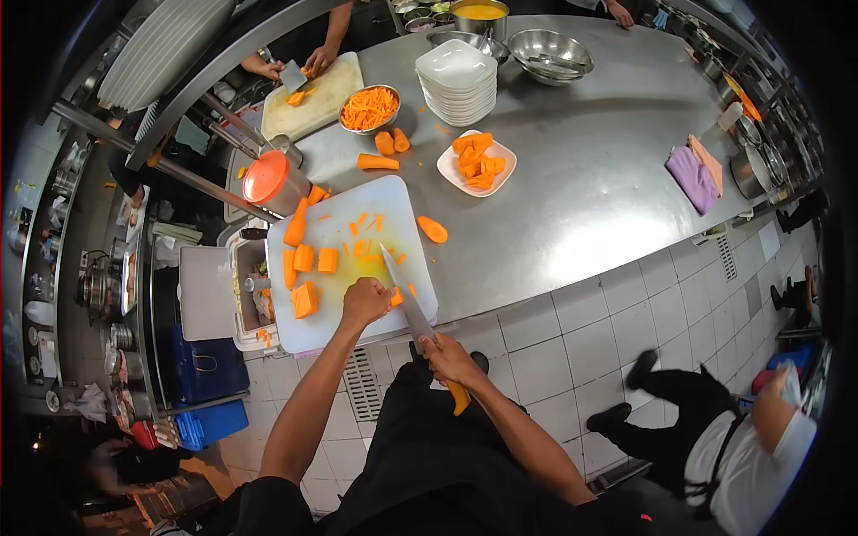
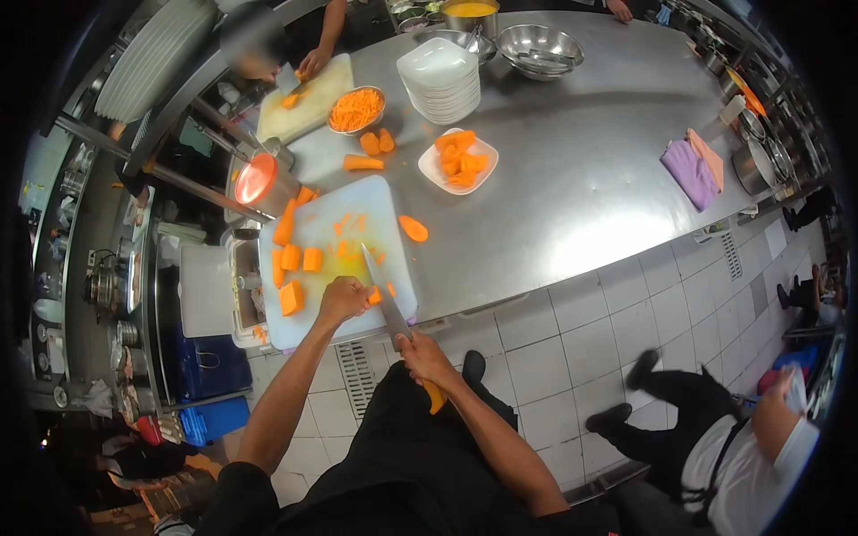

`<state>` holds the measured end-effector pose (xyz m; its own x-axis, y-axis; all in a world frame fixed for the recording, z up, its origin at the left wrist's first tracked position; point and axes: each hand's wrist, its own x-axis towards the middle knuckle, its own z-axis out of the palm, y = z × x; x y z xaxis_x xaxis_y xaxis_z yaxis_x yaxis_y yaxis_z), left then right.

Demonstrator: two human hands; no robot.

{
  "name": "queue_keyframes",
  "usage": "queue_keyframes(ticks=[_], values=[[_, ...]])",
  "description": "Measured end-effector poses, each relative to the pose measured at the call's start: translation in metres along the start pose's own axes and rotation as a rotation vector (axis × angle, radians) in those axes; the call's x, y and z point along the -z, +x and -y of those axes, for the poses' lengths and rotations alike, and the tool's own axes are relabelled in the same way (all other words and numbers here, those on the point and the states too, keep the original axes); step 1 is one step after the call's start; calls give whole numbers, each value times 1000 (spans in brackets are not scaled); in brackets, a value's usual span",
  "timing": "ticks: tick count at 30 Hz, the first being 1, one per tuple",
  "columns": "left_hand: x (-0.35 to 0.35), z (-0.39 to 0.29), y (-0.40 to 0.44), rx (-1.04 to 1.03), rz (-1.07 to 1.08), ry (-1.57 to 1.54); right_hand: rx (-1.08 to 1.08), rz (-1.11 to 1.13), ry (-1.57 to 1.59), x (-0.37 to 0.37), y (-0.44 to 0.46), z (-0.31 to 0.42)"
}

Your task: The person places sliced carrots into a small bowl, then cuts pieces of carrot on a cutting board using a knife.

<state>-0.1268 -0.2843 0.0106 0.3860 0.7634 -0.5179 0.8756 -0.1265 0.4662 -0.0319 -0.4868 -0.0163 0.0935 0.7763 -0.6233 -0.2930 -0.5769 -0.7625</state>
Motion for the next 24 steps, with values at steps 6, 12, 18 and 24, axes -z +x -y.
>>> queue_keyframes(ticks=[6, 12, 18, 24], values=[[-2, 2, 0, 21, 2, -57, 49, 26, 98, 0, 9, -13], [-6, 8, -15, -91, -175, 104, -30, 43, 230, 7, 1, -13], [-13, -6, -31, -420, -488, 339, 51, -114, 121, 14, 13, -7], [-31, 13, -30, -717, -445, 428, 139, -216, 40, 36, -1, -10]])
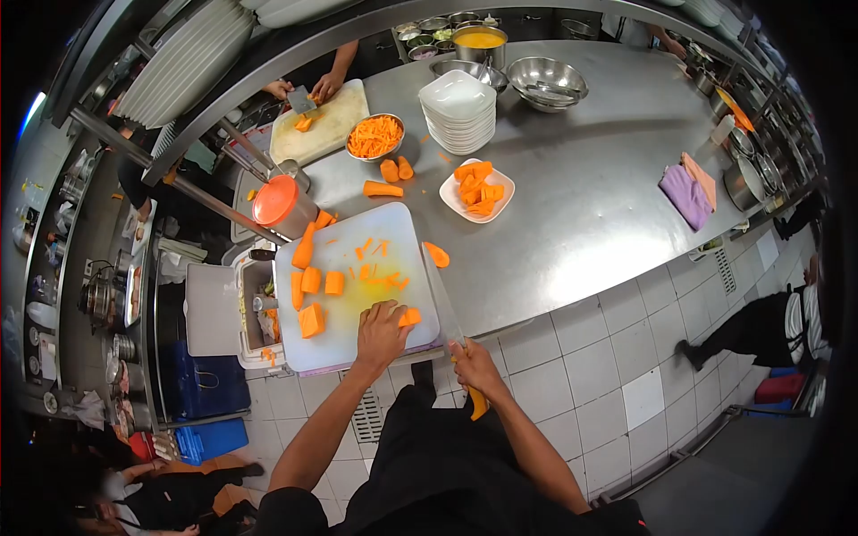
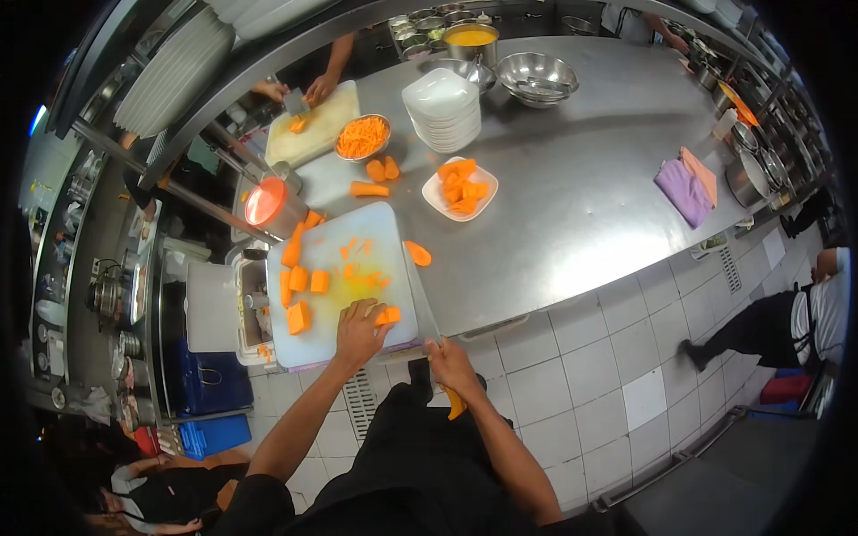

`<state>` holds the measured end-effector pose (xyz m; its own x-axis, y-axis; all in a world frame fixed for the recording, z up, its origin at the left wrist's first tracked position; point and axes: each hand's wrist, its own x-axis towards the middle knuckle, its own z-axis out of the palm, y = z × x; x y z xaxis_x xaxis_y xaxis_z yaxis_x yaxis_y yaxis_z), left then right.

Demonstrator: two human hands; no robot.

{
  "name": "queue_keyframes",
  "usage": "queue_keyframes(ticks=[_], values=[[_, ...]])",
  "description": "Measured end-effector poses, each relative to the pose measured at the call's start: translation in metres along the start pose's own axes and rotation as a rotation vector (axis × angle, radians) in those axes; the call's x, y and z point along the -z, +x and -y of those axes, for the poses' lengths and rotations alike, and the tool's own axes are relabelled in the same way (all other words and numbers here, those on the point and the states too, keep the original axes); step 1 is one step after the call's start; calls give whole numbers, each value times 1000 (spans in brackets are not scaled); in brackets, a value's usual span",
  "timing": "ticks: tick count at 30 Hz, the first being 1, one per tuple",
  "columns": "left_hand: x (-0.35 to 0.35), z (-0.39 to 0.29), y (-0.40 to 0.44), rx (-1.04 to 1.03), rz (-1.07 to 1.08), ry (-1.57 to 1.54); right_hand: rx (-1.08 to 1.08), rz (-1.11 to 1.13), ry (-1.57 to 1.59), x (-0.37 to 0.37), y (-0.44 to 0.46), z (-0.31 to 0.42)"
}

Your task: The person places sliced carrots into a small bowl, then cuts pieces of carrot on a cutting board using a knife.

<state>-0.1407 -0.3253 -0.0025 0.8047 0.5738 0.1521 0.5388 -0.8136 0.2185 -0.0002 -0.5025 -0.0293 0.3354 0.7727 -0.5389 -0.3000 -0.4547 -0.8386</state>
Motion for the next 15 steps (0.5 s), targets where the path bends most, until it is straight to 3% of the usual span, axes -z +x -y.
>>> queue_keyframes(ticks=[7, 15], values=[[-5, -1, -5, -179, -221, -180, -6, -47, -3, 9, -16, 4], [5, -6, -10, -334, -159, -202, -4, -61, -16, 15, -28, 2]])
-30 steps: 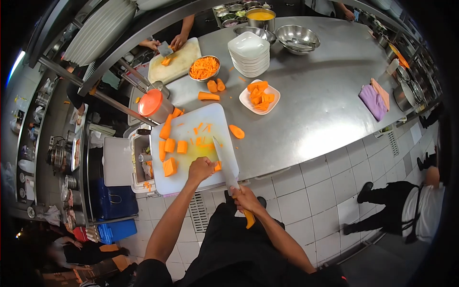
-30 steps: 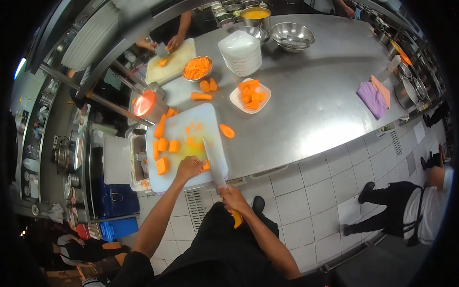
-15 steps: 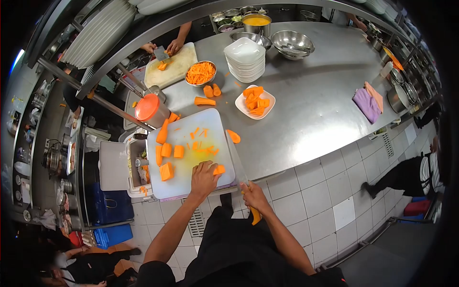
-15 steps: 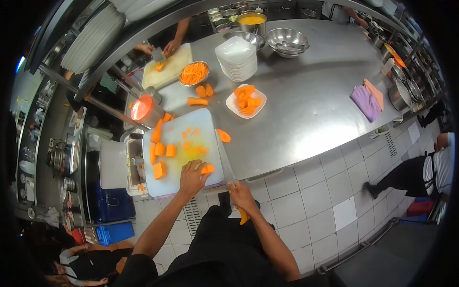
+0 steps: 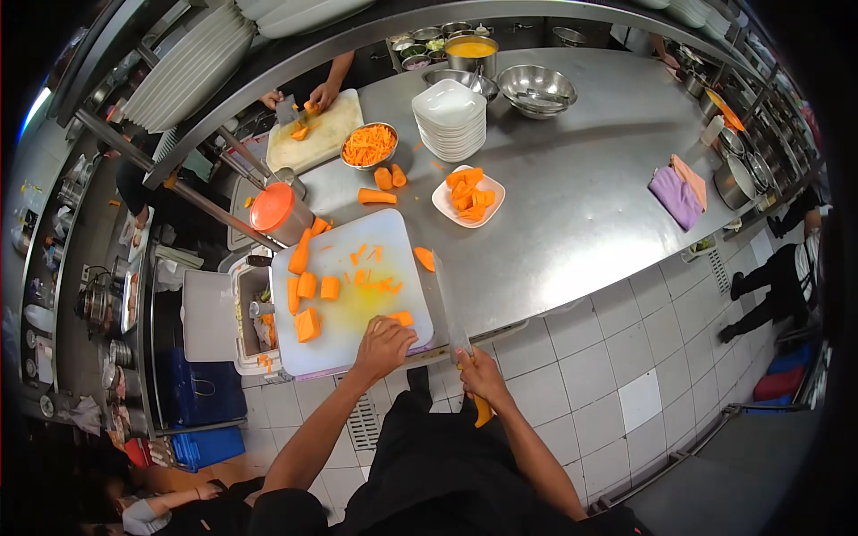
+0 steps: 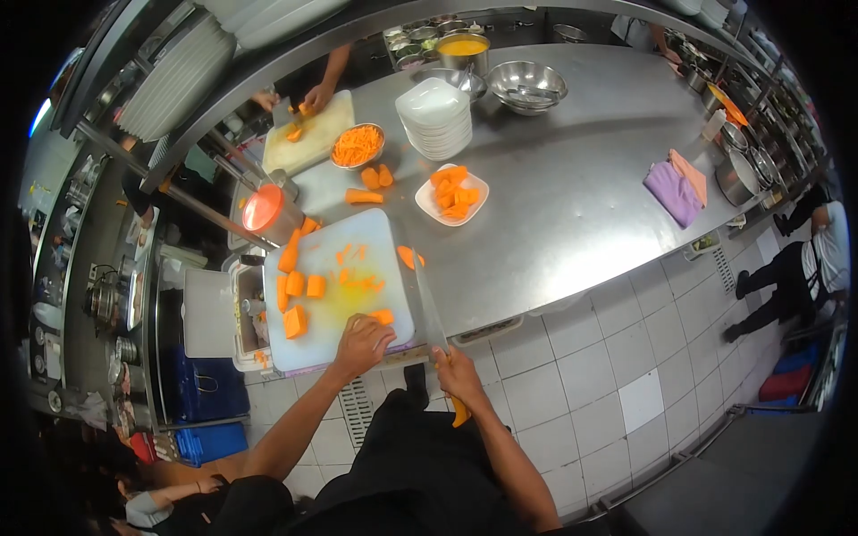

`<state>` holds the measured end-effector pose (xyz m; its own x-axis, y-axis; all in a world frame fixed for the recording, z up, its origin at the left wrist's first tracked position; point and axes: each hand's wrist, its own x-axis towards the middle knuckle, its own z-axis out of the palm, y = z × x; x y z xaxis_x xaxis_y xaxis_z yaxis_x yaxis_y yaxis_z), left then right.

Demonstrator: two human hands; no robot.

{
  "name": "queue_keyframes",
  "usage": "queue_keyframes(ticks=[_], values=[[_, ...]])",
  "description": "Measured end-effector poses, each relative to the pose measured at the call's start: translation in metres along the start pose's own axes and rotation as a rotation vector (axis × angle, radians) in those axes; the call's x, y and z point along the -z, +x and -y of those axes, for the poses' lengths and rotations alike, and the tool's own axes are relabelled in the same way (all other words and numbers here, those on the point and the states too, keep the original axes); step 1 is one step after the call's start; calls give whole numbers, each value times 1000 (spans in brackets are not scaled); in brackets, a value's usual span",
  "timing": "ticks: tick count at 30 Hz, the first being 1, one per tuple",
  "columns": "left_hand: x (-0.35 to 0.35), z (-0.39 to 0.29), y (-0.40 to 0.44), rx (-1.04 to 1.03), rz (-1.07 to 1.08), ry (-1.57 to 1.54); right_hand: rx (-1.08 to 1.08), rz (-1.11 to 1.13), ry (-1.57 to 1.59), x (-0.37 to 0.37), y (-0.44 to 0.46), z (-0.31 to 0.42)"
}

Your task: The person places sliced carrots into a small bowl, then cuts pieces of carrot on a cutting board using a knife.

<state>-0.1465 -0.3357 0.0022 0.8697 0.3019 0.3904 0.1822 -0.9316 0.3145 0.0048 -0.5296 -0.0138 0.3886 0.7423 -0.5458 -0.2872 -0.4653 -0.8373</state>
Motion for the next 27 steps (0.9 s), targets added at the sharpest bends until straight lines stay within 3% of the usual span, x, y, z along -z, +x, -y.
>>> queue_keyframes(ticks=[2, 4, 6, 9, 10, 12, 14, 16, 18, 19, 21, 27], values=[[-1, 10, -7, -46, 53, -3, 7, 1, -1, 2, -5, 4], [1, 30, -6, 164, 48, 185, 13, 0, 18, 5, -9, 6], [13, 54, 20, 434, -43, 50, 12, -18, -17, 6, -11, 6], [-1, 99, 17, 449, -155, 211, 14, -21, -94, 9, -16, 5], [8, 87, 19, 459, -164, 211, 31, -24, -114, 11, -14, 6], [32, 42, 23, 465, 97, -221, 22, -28, -117, 14, -18, 5], [18, 23, -2, 333, 250, -126, 22, -44, -114, 20, -20, 5], [2, 23, -15, 318, 215, -38, 19, -39, -90, 23, -27, 8], [-5, 30, -20, 693, -8, -476, 19, -37, -111, 24, -33, 13], [1, 30, -17, 702, -28, -476, 22, -33, -134, 25, -33, 17], [18, 35, -10, 828, -2, -1124, 22, -8, -147, 26, -29, 17], [89, 26, 11, 752, 16, -1115, 66, 68, -129, 21, -17, 20]])
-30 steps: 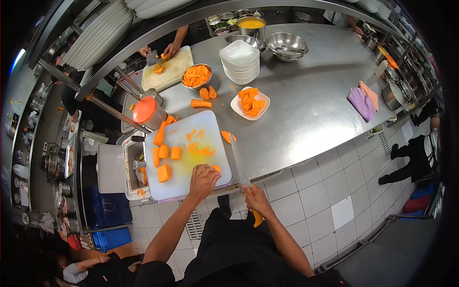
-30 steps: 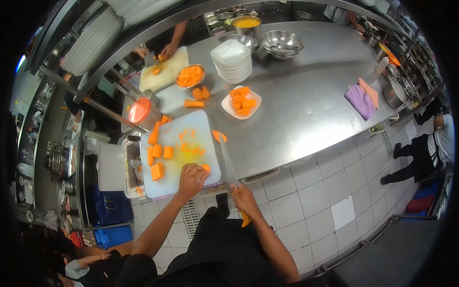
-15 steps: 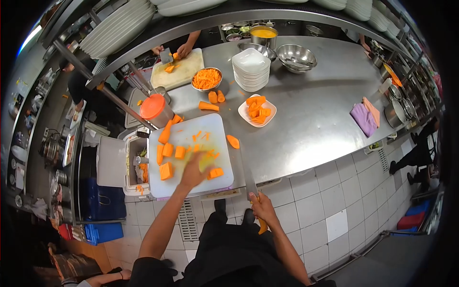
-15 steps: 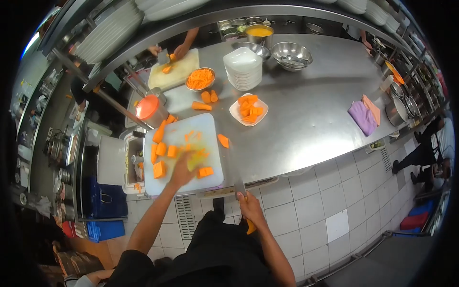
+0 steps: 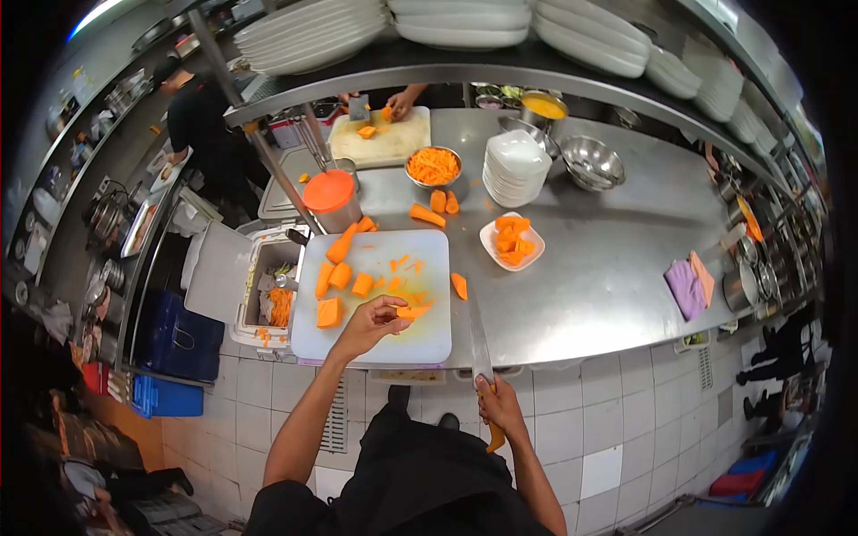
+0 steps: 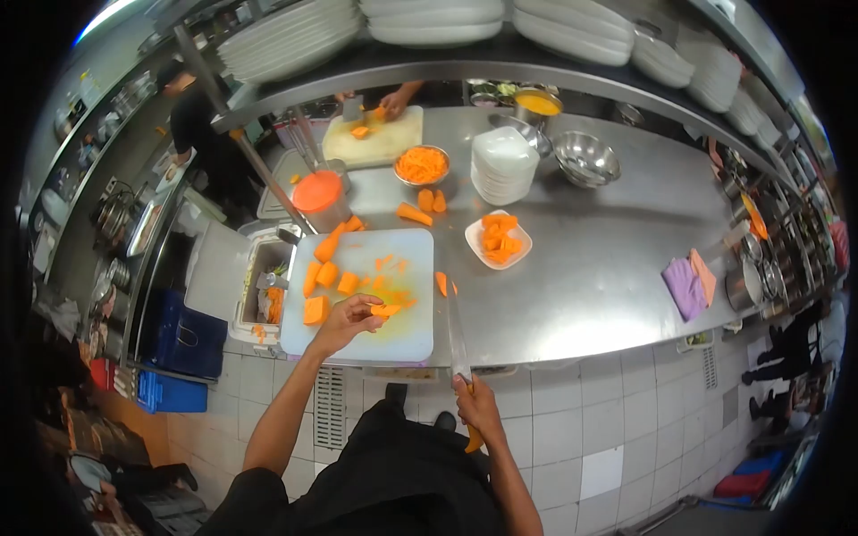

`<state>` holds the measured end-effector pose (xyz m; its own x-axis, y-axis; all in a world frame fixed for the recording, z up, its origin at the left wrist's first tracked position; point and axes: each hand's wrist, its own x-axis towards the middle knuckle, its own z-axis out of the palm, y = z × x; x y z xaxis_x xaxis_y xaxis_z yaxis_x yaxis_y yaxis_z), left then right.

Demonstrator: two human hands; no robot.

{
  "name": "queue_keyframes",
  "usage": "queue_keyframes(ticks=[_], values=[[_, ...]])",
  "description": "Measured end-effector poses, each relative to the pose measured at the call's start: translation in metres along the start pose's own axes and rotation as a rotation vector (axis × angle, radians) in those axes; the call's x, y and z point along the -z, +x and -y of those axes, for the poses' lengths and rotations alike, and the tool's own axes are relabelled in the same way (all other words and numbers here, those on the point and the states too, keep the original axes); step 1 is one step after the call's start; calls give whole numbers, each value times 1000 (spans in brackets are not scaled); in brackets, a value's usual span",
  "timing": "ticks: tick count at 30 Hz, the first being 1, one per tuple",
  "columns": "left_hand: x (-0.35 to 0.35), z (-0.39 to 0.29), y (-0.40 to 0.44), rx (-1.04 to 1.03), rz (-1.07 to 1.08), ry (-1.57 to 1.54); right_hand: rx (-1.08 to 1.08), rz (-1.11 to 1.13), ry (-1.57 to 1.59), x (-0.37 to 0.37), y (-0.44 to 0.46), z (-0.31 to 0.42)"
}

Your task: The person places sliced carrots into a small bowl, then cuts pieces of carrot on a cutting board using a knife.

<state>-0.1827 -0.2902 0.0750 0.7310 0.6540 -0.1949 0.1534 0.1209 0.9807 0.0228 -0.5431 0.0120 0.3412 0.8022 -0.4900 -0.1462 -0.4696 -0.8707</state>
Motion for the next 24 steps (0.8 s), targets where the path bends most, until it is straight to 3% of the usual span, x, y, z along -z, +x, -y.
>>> queue_keyframes(ticks=[5, 8, 9, 12, 14, 16, 19, 22, 24], values=[[23, -16, 15, -17, -44, -39, 65, -5, 26, -9, 5, 16], [8, -20, 73, -32, -100, -48, 259, -126, -325, -14, 20, 6], [-4, -16, 106, -118, -132, 121, 343, -220, -508, -21, 26, 0], [-53, 0, 202, -354, -159, 582, 340, -153, -573, -33, 28, -4], [-91, -12, 239, -149, -178, 768, 225, -62, -562, -37, 12, 19], [-115, 17, 283, -161, -319, 763, 234, -68, -528, -50, 5, 13], [-132, 30, 298, -254, -197, 592, 130, -104, -500, -63, -4, 10], [-100, 38, 280, -308, -231, 527, 65, -132, -259, -74, -14, 11], [-58, 27, 248, -410, -301, 548, 27, -183, -280, -79, -10, -3]])
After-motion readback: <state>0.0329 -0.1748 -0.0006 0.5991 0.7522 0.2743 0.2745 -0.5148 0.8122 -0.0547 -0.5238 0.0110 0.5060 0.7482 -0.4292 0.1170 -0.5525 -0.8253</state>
